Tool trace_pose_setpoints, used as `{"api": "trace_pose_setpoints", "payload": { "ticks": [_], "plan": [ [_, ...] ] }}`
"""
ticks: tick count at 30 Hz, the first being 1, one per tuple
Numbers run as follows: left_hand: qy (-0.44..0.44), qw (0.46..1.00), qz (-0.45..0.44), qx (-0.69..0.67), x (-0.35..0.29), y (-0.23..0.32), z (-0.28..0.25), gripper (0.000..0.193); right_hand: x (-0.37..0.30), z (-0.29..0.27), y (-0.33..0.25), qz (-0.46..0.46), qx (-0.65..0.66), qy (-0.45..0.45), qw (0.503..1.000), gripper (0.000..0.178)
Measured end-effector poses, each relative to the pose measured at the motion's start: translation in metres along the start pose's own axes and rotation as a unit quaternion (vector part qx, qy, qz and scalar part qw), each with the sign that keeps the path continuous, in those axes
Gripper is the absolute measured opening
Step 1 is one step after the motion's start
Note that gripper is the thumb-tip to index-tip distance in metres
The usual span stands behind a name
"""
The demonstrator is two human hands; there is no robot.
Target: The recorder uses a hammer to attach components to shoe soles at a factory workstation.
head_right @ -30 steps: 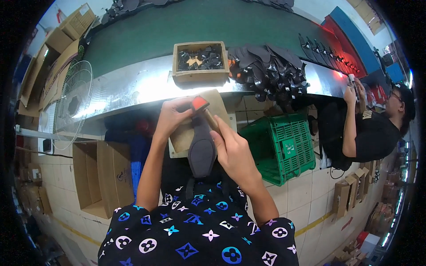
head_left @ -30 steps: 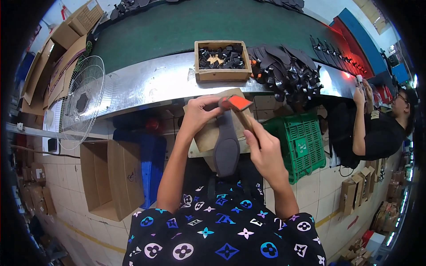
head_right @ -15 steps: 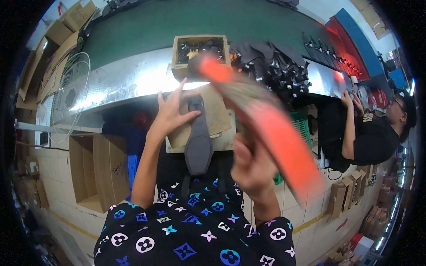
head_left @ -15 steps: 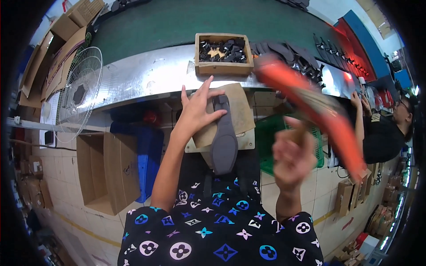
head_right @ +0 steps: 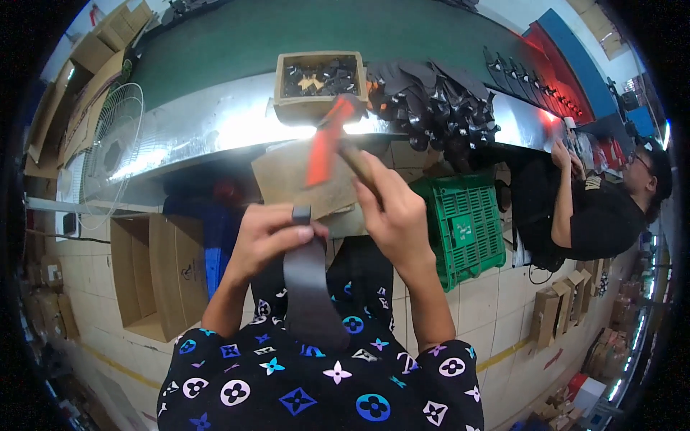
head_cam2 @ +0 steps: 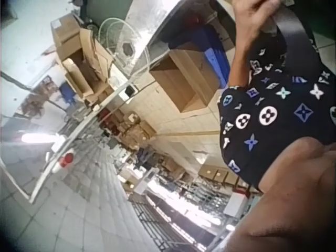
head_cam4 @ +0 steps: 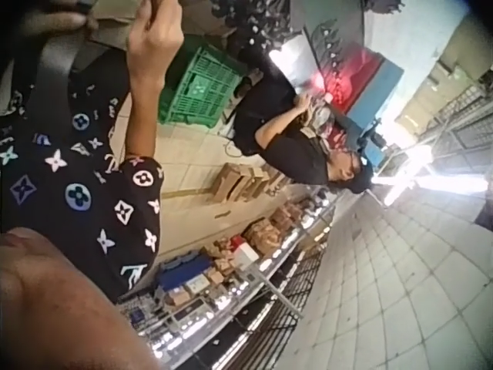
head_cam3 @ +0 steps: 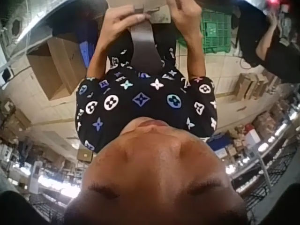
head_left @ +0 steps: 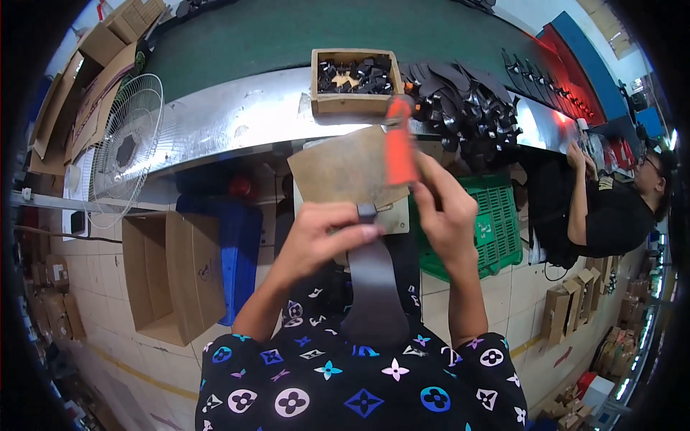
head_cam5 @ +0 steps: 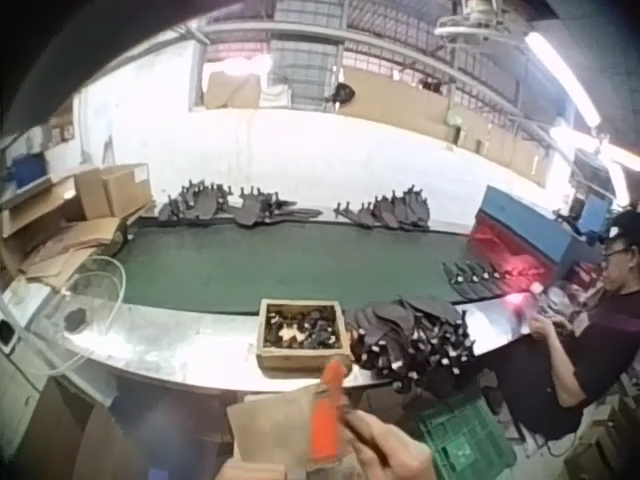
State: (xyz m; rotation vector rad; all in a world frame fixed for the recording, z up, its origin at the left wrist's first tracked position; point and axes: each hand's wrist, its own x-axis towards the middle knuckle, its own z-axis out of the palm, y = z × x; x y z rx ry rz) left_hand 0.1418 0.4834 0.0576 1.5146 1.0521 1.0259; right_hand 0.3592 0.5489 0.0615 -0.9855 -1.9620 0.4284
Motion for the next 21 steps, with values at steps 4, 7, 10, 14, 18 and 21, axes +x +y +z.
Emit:
{"api": "trace_pose_setpoints", "payload": {
  "ticks": [4, 7, 10, 14, 18, 21],
  "plan": [
    [-0.015, 0.993, -0.042, -0.112, -0.02, 0.035, 0.014, 0.018, -0.006, 0.033, 0.021, -0.012, -0.131, -0.147, 0.98, 0.031],
    [-0.039, 0.968, -0.093, -0.229, -0.027, 0.041, 0.02, 0.025, -0.003, 0.034, 0.015, -0.053, -0.11, -0.189, 0.974, 0.028],
    [-0.067, 0.962, -0.122, -0.236, -0.029, 0.047, 0.018, 0.027, 0.003, 0.01, -0.002, -0.035, 0.179, -0.224, 0.957, 0.028],
    [-0.133, 0.943, -0.101, -0.289, -0.024, 0.051, 0.018, 0.017, 0.006, -0.02, -0.016, -0.056, 0.41, -0.296, 0.861, 0.042],
    [-0.227, 0.918, -0.071, -0.318, -0.018, 0.043, 0.019, 0.021, 0.024, -0.035, -0.023, -0.115, 0.407, -0.365, 0.829, 0.038],
    [-0.284, 0.901, -0.062, -0.322, -0.01, 0.044, 0.019, 0.021, 0.041, -0.041, -0.029, -0.16, 0.408, -0.421, 0.794, 0.027]
  ]
}}
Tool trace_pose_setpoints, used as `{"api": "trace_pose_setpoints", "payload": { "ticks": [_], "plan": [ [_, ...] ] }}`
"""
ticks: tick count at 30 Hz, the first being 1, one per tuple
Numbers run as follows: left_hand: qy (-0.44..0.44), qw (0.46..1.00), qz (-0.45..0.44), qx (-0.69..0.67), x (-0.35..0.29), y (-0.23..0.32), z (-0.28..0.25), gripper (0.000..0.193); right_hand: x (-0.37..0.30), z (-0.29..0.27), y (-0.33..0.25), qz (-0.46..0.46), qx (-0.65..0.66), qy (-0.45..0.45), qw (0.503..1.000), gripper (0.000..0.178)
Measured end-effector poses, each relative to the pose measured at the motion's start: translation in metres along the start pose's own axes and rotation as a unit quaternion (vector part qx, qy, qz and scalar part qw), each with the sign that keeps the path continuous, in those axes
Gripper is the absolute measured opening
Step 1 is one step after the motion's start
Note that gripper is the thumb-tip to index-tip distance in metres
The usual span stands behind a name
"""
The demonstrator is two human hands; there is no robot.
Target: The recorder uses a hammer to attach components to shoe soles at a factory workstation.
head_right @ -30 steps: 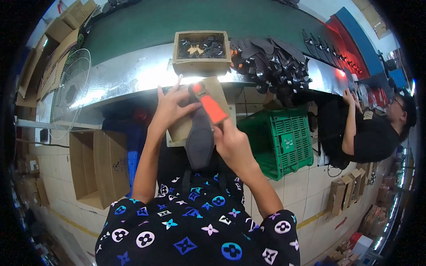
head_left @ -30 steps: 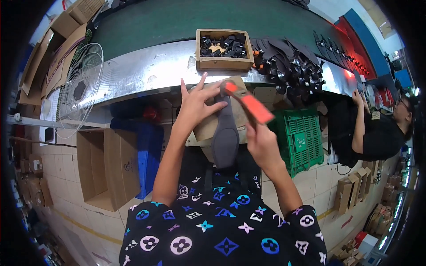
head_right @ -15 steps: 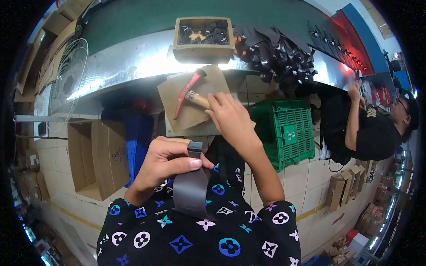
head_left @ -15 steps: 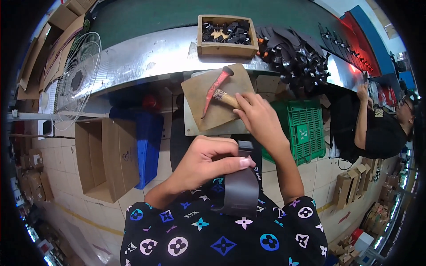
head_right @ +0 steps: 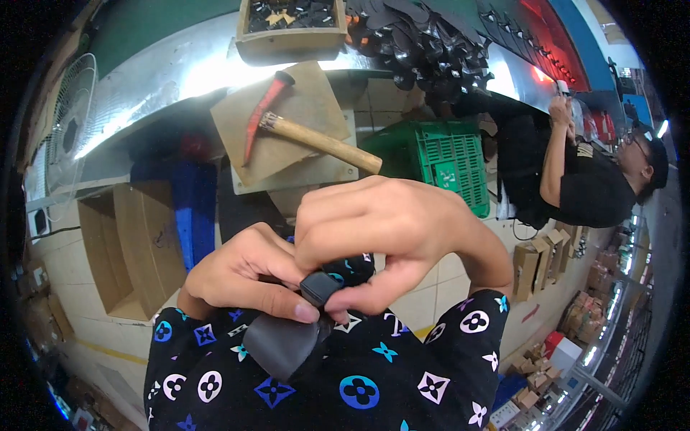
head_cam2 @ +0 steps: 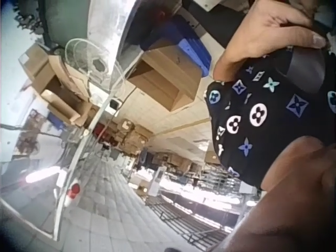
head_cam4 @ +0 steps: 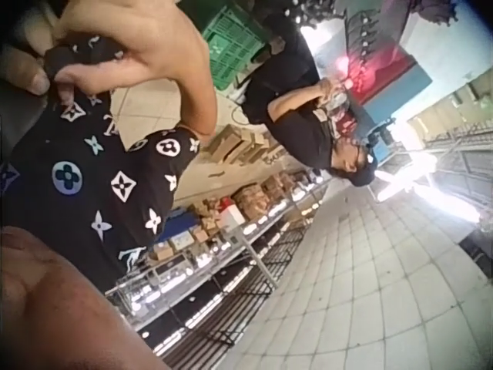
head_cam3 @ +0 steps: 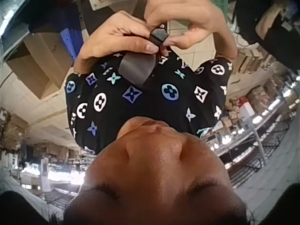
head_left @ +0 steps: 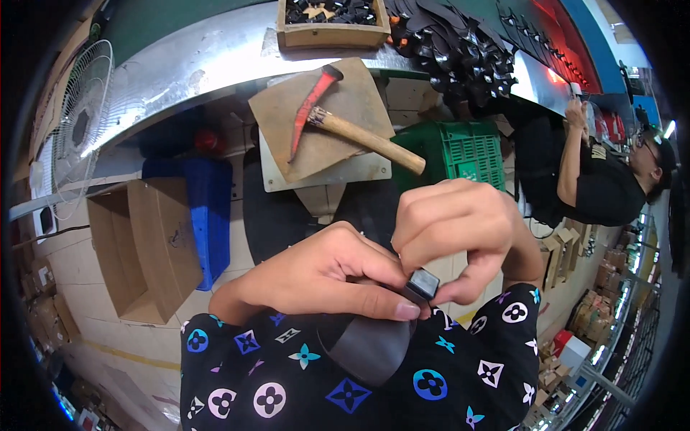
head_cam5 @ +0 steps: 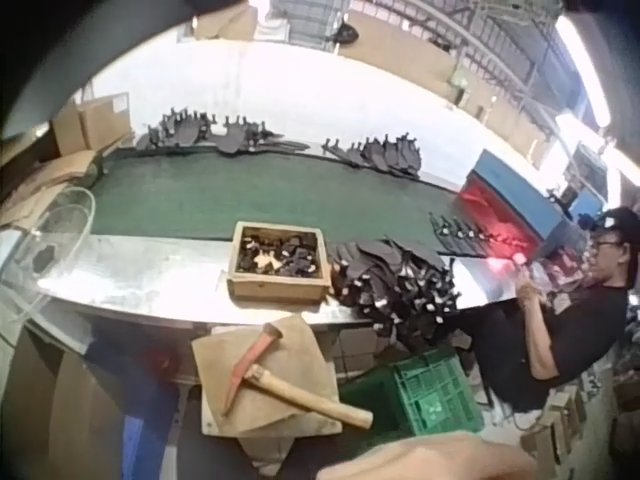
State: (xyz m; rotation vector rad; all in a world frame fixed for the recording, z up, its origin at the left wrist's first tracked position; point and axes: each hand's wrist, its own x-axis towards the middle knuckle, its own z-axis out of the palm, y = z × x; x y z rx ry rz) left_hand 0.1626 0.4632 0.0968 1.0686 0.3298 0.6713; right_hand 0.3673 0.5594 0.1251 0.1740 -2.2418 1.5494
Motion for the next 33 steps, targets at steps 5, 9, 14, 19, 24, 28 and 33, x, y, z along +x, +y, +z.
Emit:
{"api": "trace_pose_setpoints", "payload": {
  "ticks": [5, 9, 14, 19, 24, 28, 33],
  "plan": [
    [-0.042, 0.997, 0.051, 0.048, 0.003, -0.011, 0.01, 0.019, 0.003, 0.007, -0.012, -0.026, -0.014, -0.074, 0.997, 0.021],
    [0.001, 0.996, 0.073, 0.053, -0.001, -0.011, 0.01, 0.025, 0.004, 0.01, -0.008, -0.045, -0.041, -0.039, 0.997, 0.022],
    [-0.031, 0.993, 0.048, 0.107, -0.008, -0.001, 0.003, 0.014, 0.004, 0.014, 0.0, -0.075, -0.051, -0.023, 0.996, 0.029],
    [0.013, 0.985, 0.098, 0.142, -0.015, 0.002, 0.01, 0.015, 0.01, 0.009, 0.009, -0.102, -0.034, -0.047, 0.993, 0.04],
    [0.194, 0.945, 0.144, 0.22, -0.02, 0.003, 0.012, 0.016, 0.005, -0.001, 0.015, 0.064, 0.054, 0.022, 0.996, 0.072],
    [0.223, 0.899, 0.185, 0.328, -0.02, 0.008, 0.004, 0.015, 0.003, 0.032, 0.009, 0.05, 0.035, 0.128, 0.99, 0.072],
    [0.244, 0.862, 0.182, 0.406, -0.015, 0.007, -0.001, 0.018, 0.009, 0.045, 0.015, 0.051, -0.024, 0.196, 0.979, 0.051]
  ]
}}
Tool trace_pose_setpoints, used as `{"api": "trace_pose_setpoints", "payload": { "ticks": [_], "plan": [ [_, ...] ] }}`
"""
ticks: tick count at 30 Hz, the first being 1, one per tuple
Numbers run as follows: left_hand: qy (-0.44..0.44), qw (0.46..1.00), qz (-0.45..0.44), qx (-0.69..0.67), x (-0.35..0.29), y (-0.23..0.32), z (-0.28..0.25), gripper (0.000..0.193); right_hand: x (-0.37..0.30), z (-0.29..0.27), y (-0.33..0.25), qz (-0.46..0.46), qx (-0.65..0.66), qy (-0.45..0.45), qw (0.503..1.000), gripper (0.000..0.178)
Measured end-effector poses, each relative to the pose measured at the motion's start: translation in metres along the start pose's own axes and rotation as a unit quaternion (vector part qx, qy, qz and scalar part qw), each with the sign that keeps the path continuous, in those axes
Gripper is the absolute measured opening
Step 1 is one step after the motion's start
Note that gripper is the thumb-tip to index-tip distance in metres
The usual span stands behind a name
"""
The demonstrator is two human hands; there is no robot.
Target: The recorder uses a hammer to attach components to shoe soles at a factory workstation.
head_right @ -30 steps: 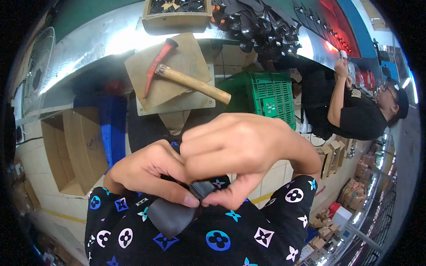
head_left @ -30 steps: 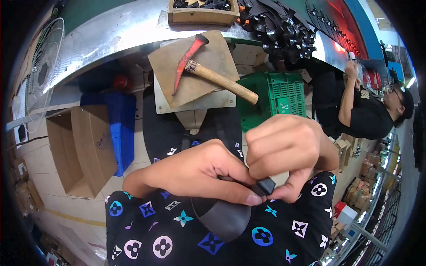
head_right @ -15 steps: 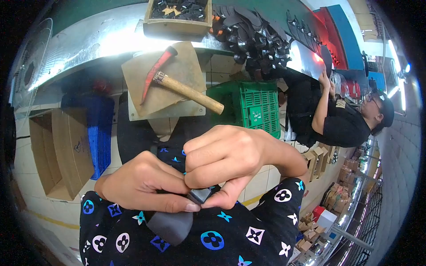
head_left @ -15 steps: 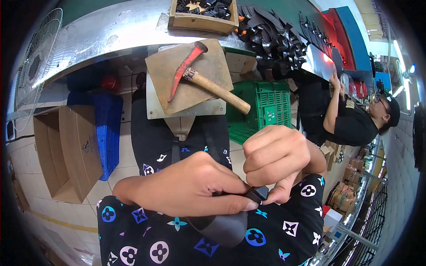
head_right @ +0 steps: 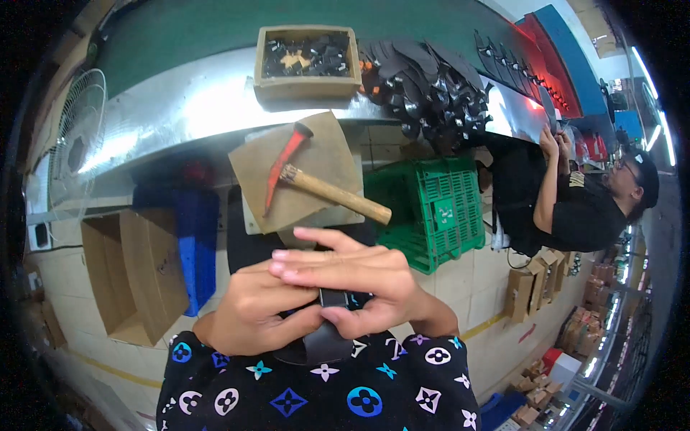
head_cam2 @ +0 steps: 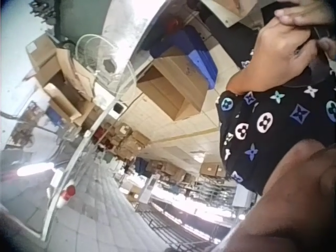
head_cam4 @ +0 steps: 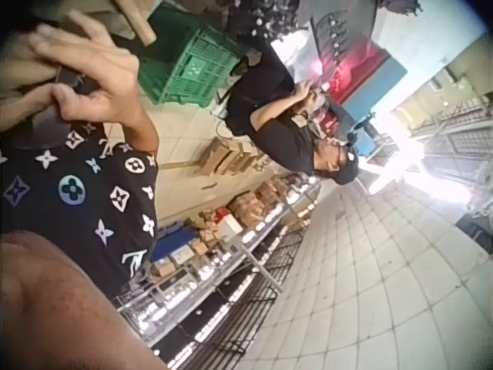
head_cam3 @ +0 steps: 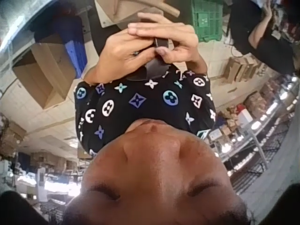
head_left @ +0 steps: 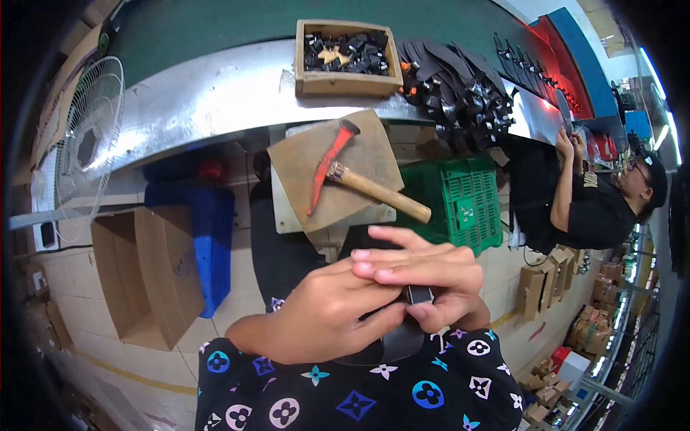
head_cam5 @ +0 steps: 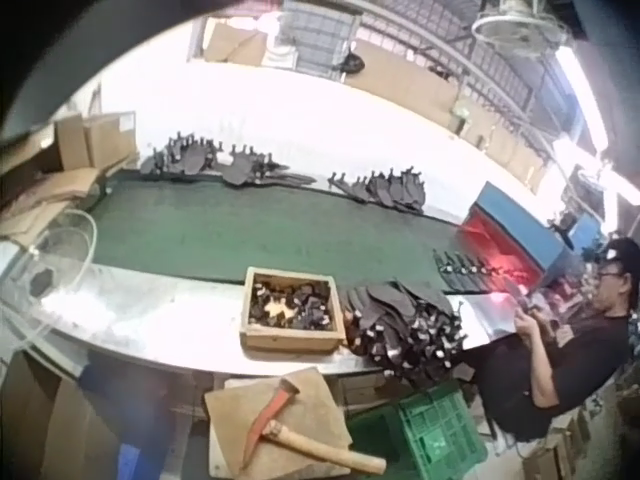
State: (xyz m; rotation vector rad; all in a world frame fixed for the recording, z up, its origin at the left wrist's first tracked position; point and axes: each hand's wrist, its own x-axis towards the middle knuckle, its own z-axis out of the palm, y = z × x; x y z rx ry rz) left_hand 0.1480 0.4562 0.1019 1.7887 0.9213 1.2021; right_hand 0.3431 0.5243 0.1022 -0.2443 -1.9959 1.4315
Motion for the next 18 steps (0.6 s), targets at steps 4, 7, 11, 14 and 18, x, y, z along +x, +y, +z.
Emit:
{"api": "trace_pose_setpoints", "payload": {
  "ticks": [4, 7, 11, 14, 18],
  "plan": [
    [-0.051, 0.998, -0.042, -0.023, 0.001, -0.008, -0.003, 0.018, -0.007, 0.008, 0.013, 0.008, 0.016, 0.063, 0.998, 0.045],
    [-0.031, 0.994, -0.102, -0.03, 0.004, -0.012, 0.001, 0.018, -0.008, 0.005, 0.023, 0.006, -0.007, 0.066, 0.998, 0.032],
    [-0.011, 0.971, -0.239, 0.016, 0.007, -0.02, -0.001, 0.016, 0.0, 0.012, 0.048, 0.043, -0.003, 0.102, 0.994, 0.025],
    [0.034, 0.962, -0.267, 0.054, 0.008, -0.035, -0.017, 0.013, 0.02, -0.001, 0.052, 0.161, 0.002, 0.034, 0.986, 0.033],
    [0.309, 0.887, -0.24, 0.245, 0.016, -0.029, -0.073, 0.019, 0.024, -0.077, 0.057, 0.193, -0.16, 0.21, 0.945, 0.043]
  ]
}}
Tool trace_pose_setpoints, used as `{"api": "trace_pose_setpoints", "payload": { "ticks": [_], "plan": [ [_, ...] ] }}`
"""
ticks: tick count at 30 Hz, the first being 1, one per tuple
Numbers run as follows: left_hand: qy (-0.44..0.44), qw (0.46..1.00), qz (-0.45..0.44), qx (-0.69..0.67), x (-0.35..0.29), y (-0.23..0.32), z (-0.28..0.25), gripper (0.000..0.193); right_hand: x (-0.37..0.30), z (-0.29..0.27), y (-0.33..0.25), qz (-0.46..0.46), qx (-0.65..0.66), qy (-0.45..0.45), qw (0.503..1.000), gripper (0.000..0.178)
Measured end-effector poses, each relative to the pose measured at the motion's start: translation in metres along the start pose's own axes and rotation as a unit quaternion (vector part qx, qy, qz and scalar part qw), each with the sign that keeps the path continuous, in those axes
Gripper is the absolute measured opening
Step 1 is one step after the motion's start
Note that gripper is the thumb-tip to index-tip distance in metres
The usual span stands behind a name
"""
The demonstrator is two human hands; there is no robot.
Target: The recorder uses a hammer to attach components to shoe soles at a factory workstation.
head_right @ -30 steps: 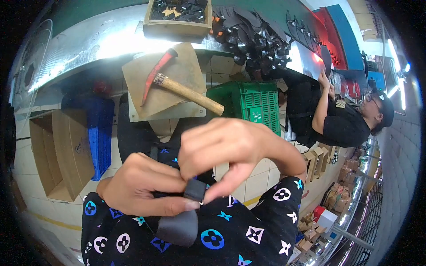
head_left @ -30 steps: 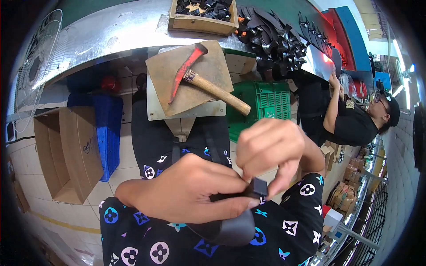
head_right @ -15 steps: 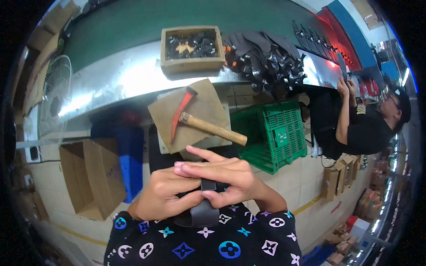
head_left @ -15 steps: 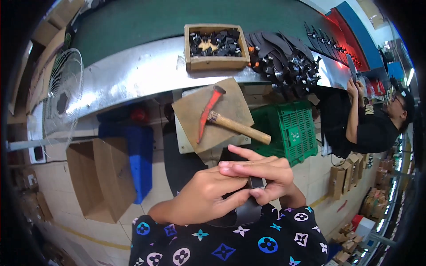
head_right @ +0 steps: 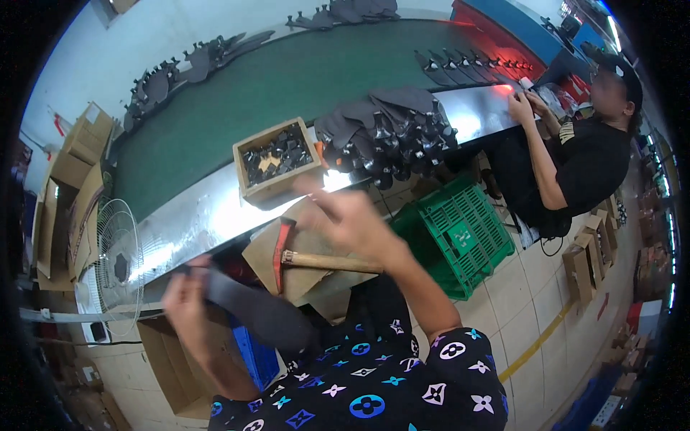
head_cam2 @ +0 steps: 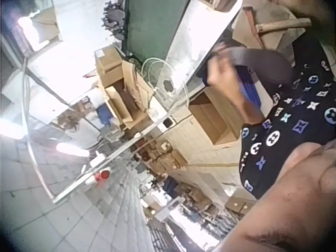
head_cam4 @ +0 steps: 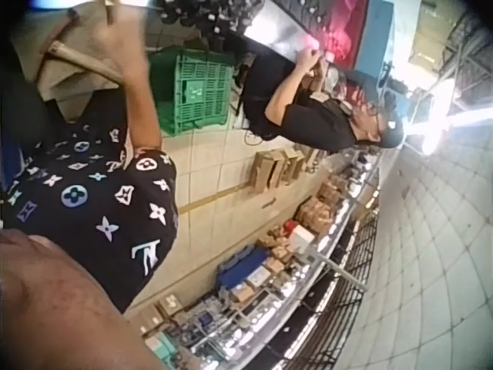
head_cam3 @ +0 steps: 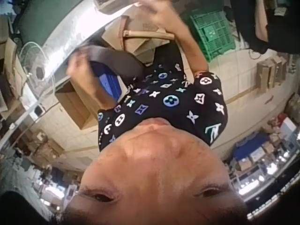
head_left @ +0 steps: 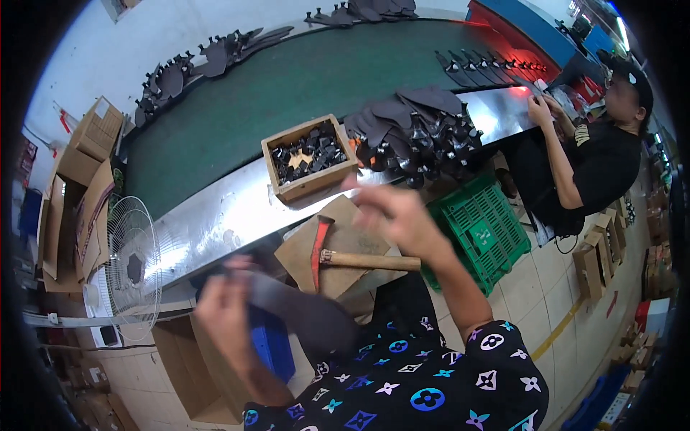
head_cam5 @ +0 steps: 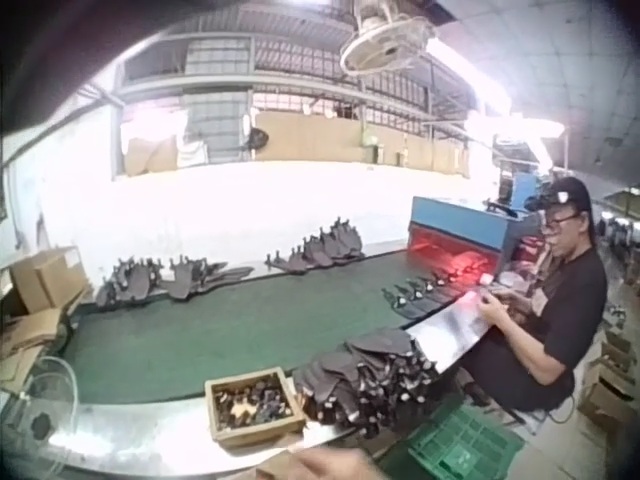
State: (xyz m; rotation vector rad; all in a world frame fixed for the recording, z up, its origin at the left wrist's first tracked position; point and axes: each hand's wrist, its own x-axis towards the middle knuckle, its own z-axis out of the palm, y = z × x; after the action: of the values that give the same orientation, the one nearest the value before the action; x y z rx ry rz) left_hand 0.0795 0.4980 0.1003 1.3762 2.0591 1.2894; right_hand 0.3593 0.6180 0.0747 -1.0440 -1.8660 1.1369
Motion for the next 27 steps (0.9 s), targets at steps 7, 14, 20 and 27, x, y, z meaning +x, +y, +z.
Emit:
{"api": "trace_pose_setpoints", "payload": {
  "ticks": [7, 14, 20, 27],
  "plan": [
    [0.433, 0.872, -0.037, 0.225, 0.074, -0.087, -0.143, 0.057, 0.115, -0.086, 0.092, -0.077, -0.39, 0.259, 0.88, 0.022],
    [0.227, 0.959, 0.078, 0.148, 0.04, -0.043, -0.053, 0.088, 0.132, -0.05, 0.008, -0.134, -0.059, 0.386, 0.911, 0.016],
    [-0.02, 0.974, 0.225, -0.034, 0.011, 0.036, 0.061, 0.081, 0.048, 0.048, -0.099, -0.188, 0.257, 0.011, 0.948, 0.023],
    [0.171, 0.919, 0.353, -0.038, 0.03, 0.011, 0.057, 0.039, -0.036, 0.089, 0.011, -0.235, -0.151, 0.134, 0.951, 0.073]
  ]
}}
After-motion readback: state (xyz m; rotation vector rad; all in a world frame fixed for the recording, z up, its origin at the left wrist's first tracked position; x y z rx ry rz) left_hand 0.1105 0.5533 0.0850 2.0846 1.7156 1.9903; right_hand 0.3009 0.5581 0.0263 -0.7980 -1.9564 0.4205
